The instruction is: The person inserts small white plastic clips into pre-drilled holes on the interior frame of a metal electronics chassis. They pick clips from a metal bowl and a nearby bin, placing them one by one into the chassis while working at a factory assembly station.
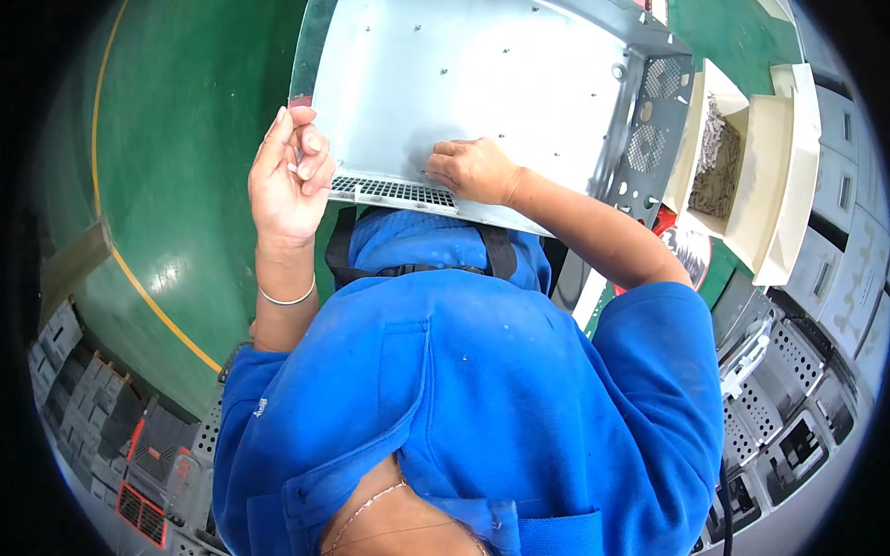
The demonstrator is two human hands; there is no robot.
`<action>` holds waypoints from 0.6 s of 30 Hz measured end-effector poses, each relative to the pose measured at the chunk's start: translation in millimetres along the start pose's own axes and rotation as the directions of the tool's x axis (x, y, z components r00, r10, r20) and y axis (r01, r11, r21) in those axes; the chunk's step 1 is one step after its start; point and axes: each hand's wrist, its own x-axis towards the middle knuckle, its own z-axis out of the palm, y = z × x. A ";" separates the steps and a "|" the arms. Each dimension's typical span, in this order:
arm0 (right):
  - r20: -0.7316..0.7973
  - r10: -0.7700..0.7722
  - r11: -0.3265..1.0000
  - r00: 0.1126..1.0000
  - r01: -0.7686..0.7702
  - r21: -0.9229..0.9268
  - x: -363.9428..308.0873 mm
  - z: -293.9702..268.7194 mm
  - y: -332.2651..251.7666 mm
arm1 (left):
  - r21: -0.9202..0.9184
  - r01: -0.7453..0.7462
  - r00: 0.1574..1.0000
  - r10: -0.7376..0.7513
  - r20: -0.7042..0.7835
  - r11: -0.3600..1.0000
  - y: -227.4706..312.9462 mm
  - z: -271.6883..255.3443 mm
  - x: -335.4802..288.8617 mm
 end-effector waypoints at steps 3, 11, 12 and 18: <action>-0.014 -0.001 1.000 1.000 0.001 -0.009 1.8 2.3 -2.3 | -0.023 0.007 1.000 -0.007 0.008 1.000 -0.5 -3.8 -0.8; 0.025 0.018 0.999 1.000 -0.017 -0.038 -0.3 6.7 -1.7 | -0.046 0.021 1.000 -0.020 0.013 0.999 -3.7 -6.1 -0.6; 0.036 0.025 0.999 0.999 -0.024 -0.045 0.5 5.3 -3.2 | -0.043 0.017 1.000 -0.016 0.012 0.999 -3.9 -5.6 -0.8; 0.066 0.034 0.997 0.997 -0.028 -0.078 5.9 9.2 -3.8 | -0.050 0.014 0.999 -0.012 0.045 0.999 -5.0 -6.3 1.1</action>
